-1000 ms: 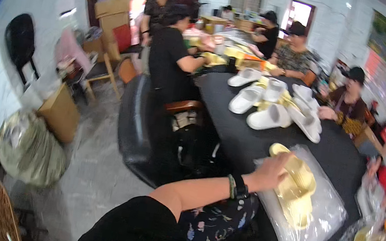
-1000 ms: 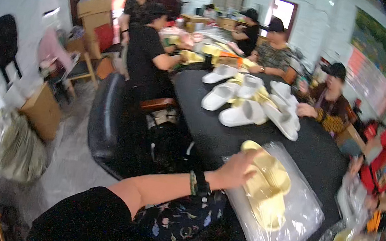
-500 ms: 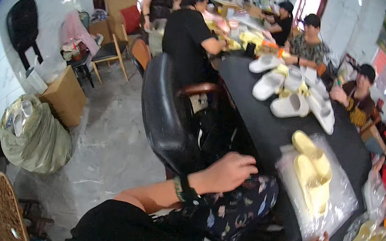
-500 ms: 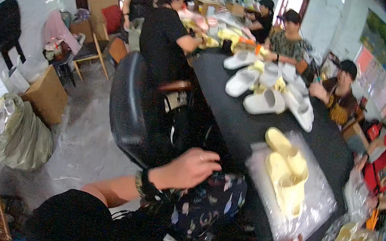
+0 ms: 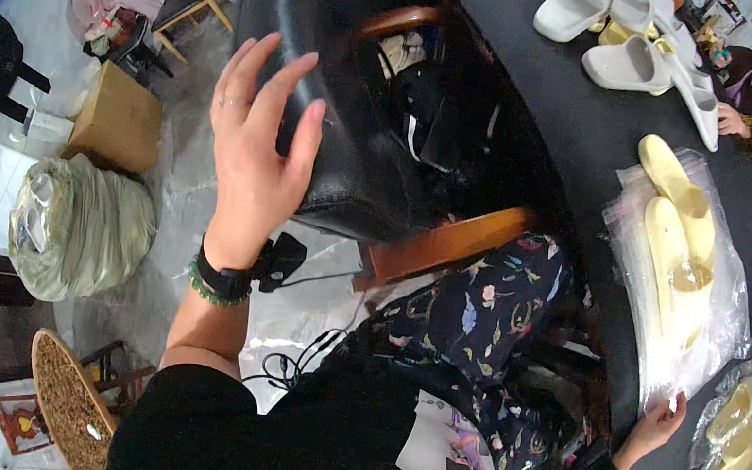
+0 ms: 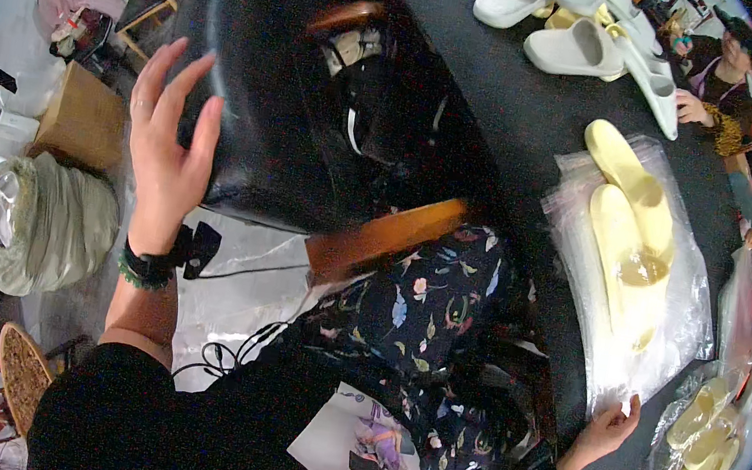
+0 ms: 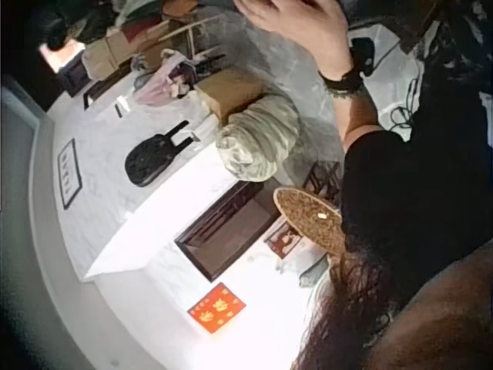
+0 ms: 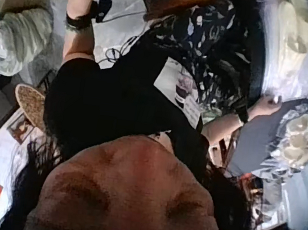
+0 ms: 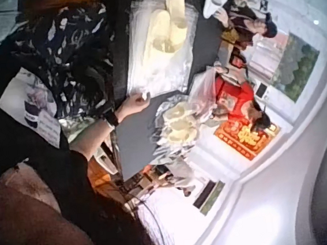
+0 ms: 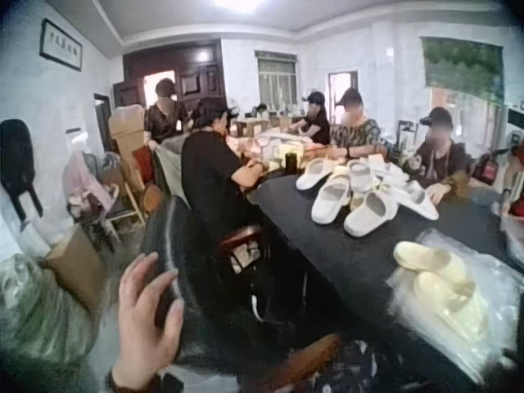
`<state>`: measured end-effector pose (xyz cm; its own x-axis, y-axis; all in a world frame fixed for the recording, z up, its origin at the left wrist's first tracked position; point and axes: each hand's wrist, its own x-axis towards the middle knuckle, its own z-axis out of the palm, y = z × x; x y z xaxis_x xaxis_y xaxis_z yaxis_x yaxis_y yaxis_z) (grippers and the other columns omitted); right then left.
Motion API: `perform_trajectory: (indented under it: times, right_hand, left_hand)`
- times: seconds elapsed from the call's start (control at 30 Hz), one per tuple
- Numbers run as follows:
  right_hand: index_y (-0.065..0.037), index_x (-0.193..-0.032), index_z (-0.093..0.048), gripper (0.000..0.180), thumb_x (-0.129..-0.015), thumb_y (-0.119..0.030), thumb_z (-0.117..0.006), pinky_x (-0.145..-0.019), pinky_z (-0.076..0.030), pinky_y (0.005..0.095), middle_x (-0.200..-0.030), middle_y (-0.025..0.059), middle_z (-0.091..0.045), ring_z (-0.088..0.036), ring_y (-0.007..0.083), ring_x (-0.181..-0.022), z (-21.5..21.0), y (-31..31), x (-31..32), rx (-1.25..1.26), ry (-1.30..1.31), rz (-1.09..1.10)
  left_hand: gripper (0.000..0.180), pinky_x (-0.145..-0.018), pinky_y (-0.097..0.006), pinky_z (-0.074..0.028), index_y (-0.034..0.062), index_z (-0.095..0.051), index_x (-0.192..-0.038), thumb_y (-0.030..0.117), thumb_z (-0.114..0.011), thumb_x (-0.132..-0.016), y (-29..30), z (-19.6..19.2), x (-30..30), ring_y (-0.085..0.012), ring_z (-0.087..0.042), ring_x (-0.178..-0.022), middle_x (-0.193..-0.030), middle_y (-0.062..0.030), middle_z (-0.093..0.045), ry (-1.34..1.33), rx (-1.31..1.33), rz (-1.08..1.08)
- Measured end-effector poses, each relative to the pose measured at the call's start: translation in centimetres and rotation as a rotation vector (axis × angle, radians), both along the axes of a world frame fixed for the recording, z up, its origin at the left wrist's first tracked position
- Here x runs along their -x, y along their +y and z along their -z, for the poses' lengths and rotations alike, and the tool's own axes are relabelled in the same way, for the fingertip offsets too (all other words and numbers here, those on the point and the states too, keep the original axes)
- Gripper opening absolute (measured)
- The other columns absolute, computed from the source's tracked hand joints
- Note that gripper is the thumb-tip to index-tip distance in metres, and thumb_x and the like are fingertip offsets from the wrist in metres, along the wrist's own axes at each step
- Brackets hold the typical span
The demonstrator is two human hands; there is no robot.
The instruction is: The recorder is packing pairs of slippers into plastic bags at a shared work table.
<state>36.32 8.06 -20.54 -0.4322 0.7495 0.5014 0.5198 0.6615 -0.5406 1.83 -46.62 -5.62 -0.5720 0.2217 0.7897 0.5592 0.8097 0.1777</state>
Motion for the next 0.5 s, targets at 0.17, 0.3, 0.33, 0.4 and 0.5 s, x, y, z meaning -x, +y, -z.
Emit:
perform_trajectory:
  times: [0.17,0.3,0.33,0.4,0.5]
  right_hand:
    - [-0.004,-0.130,-0.056,0.033,-0.097,-0.007,-0.054,-0.059,-0.043,0.0249,-0.087,0.0047,-0.058,-0.049,0.0094,-0.069,-1.0,-0.6,-0.3,0.073,-0.056,0.045]
    - [-0.005,-0.130,-0.056,0.034,-0.096,-0.008,-0.054,-0.058,-0.042,0.0252,-0.078,0.0021,-0.052,-0.047,0.0092,-0.064,-1.6,-1.7,0.3,0.153,-0.031,0.114]
    - [-0.005,-0.130,-0.056,0.036,-0.095,-0.009,-0.055,-0.058,-0.042,0.0255,-0.073,0.0014,-0.049,-0.046,0.0101,-0.061,-1.7,-2.0,0.6,0.122,-0.038,0.115]
    - [-0.005,-0.130,-0.056,0.036,-0.094,-0.008,-0.054,-0.059,-0.043,0.0259,-0.073,0.0015,-0.049,-0.046,0.0102,-0.062,-1.3,-1.9,0.6,0.093,-0.057,0.114]
    - [-0.005,-0.128,-0.058,0.035,-0.094,-0.005,-0.053,-0.060,-0.043,0.0259,-0.074,0.0021,-0.049,-0.047,0.0103,-0.064,-1.1,-1.8,0.1,0.038,-0.099,0.137]
  left_hand:
    - [0.029,-0.100,-0.041,-0.044,0.0068,-0.067,-0.115,0.014,-0.068,-0.087,-0.1,0.0,0.8,-0.0351,-0.054,-0.121,-0.132,-0.0166,-0.056,-0.235,-0.042,0.088]
    - [0.022,-0.101,-0.041,-0.043,0.0049,-0.069,-0.109,0.008,-0.062,-0.088,-0.5,0.0,0.8,-0.0340,-0.055,-0.121,-0.126,-0.0150,-0.061,-0.269,-0.009,0.101]
    - [0.021,-0.102,-0.041,-0.042,0.0041,-0.069,-0.108,0.006,-0.060,-0.089,-0.5,-0.1,0.8,-0.0335,-0.055,-0.121,-0.124,-0.0147,-0.062,-0.267,0.015,0.094]
    - [0.021,-0.103,-0.042,-0.041,0.0041,-0.069,-0.107,0.005,-0.059,-0.089,-0.5,-0.6,0.4,-0.0334,-0.055,-0.121,-0.124,-0.0141,-0.062,-0.281,0.041,0.073]
    - [0.020,-0.104,-0.043,-0.040,0.0034,-0.069,-0.105,0.005,-0.058,-0.089,-0.5,-0.7,0.0,-0.0341,-0.055,-0.121,-0.124,-0.0139,-0.062,-0.288,0.061,0.087]
